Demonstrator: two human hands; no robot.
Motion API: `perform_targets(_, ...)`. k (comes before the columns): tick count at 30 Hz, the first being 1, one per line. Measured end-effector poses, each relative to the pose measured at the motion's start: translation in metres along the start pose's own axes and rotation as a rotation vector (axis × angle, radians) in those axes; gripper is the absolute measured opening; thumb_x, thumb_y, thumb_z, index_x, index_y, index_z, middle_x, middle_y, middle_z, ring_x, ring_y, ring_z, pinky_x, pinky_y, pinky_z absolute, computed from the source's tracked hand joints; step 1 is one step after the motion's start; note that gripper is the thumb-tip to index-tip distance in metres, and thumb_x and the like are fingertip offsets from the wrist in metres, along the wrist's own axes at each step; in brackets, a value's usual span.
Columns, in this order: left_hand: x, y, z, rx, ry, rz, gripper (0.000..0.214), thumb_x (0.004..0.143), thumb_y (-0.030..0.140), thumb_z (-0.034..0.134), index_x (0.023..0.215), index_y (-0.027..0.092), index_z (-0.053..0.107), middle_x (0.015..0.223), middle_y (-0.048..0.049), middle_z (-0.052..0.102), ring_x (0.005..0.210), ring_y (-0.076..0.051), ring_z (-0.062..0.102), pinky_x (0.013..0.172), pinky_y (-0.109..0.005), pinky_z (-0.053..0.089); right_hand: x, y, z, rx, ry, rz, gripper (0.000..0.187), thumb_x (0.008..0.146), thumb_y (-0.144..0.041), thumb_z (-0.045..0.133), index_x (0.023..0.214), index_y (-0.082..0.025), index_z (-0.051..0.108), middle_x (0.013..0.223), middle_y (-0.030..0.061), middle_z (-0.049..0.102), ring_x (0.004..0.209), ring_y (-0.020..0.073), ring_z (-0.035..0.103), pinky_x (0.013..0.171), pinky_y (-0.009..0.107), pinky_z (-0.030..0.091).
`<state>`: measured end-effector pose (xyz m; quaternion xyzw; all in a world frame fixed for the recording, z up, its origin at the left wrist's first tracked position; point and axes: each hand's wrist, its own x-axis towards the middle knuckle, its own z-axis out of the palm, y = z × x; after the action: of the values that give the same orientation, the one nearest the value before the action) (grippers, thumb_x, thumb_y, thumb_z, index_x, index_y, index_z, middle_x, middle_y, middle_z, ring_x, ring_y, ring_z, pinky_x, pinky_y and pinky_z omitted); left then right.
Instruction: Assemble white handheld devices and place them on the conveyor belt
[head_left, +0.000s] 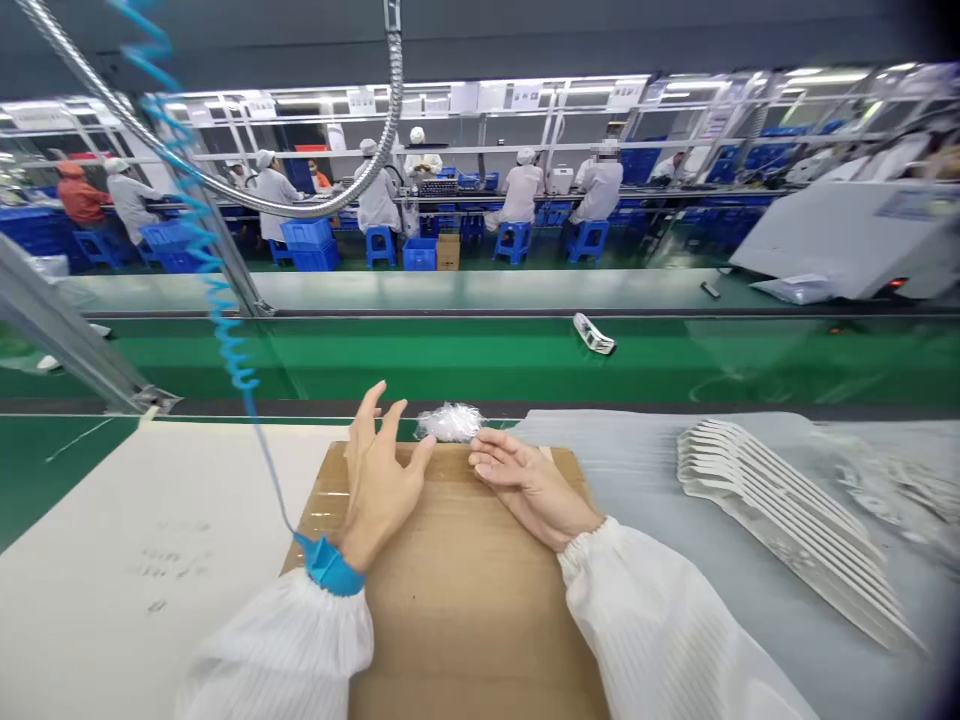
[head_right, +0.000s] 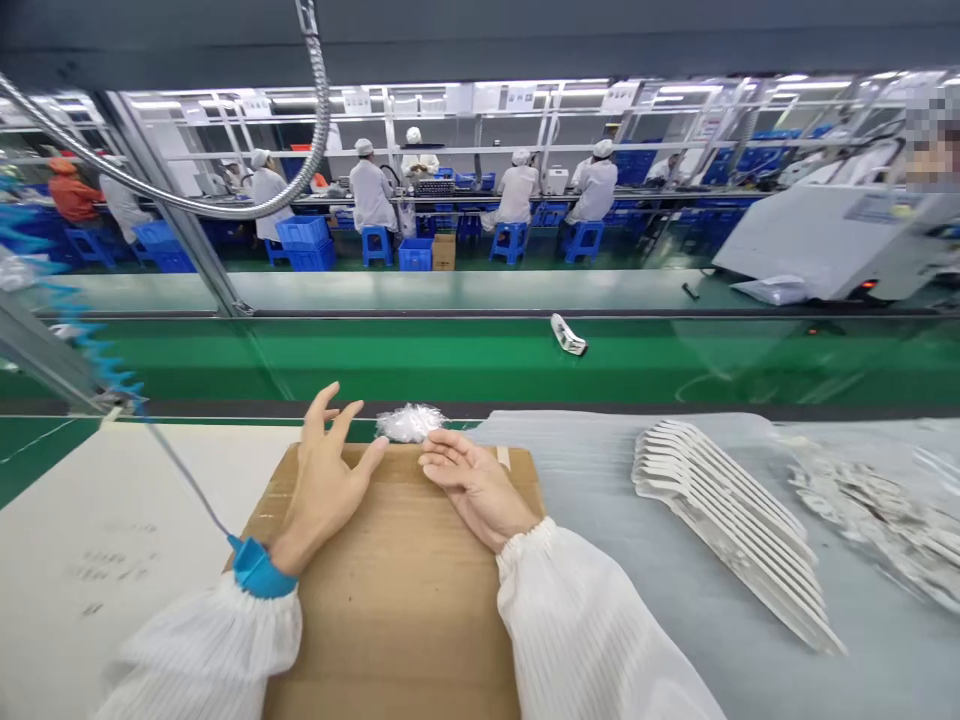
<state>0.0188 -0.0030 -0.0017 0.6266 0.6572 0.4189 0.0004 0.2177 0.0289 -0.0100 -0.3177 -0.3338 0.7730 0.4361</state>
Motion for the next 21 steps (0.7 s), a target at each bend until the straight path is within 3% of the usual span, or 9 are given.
perform_targets(4, 0.001, -0.004, 0.0, 0.007, 0.034, 0.012, 0.045, 0.088, 0.047, 0.062, 0.122, 0.017, 0.063, 0.152, -0.0158, 0.037, 0.124, -0.033, 0.053, 0.11, -0.054, 0.043, 0.002, 0.0, 0.002, 0.019, -0.026, -0.022, 0.049, 0.053, -0.01, 0.091, 0.097, -0.021, 0.073, 0.099, 0.0004, 0.069, 0.09, 0.0107, 0.065, 0.098, 0.026, 0.046)
perform_targets(10, 0.002, -0.019, 0.009, -0.027, -0.142, 0.008, 0.046, 0.087, 0.053, 0.058, 0.112, 0.016, 0.068, 0.142, -0.0155, 0.045, 0.127, -0.035, 0.051, 0.109, -0.056, 0.043, 0.001, 0.002, 0.003, -0.065, -0.009, -0.05, 0.045, 0.054, -0.017, 0.091, 0.093, -0.026, 0.071, 0.099, -0.0015, 0.069, 0.093, 0.0134, 0.067, 0.103, 0.03, 0.046)
perform_targets(14, 0.002, -0.024, 0.012, -0.01, -0.132, -0.011, 0.047, 0.088, 0.049, 0.057, 0.112, 0.012, 0.067, 0.137, -0.0187, 0.049, 0.129, -0.036, 0.05, 0.111, -0.055, 0.042, -0.002, -0.012, 0.001, -0.171, -0.023, -0.001, 0.041, 0.056, -0.018, 0.089, 0.093, -0.027, 0.072, 0.099, -0.0003, 0.072, 0.092, 0.0158, 0.069, 0.098, 0.033, 0.051)
perform_targets(17, 0.001, -0.023, 0.013, -0.016, -0.121, -0.056, 0.042, 0.088, 0.045, 0.057, 0.11, 0.011, 0.068, 0.132, -0.0189, 0.051, 0.125, -0.035, 0.052, 0.109, -0.055, 0.044, 0.012, -0.049, -0.009, -0.569, 0.017, 0.014, 0.034, 0.064, -0.018, 0.083, 0.097, -0.022, 0.073, 0.103, 0.0053, 0.074, 0.088, 0.0183, 0.072, 0.086, 0.034, 0.057)
perform_targets(19, 0.001, -0.021, 0.014, -0.023, -0.123, -0.084, 0.037, 0.087, 0.041, 0.058, 0.109, 0.012, 0.069, 0.131, -0.0175, 0.052, 0.123, -0.035, 0.053, 0.108, -0.056, 0.044, 0.033, -0.082, -0.022, -1.044, 0.132, -0.06, 0.032, 0.073, -0.02, 0.076, 0.105, -0.022, 0.072, 0.107, 0.0057, 0.075, 0.092, 0.0183, 0.072, 0.085, 0.032, 0.057)
perform_targets(21, 0.0, -0.018, 0.014, -0.037, -0.13, -0.111, 0.033, 0.087, 0.037, 0.059, 0.108, 0.014, 0.069, 0.131, -0.0164, 0.052, 0.122, -0.034, 0.054, 0.107, -0.057, 0.044, 0.059, -0.115, -0.038, -1.33, 0.282, -0.111, 0.031, 0.078, -0.019, 0.071, 0.109, -0.021, 0.071, 0.109, 0.0082, 0.075, 0.098, 0.0203, 0.071, 0.089, 0.034, 0.056)
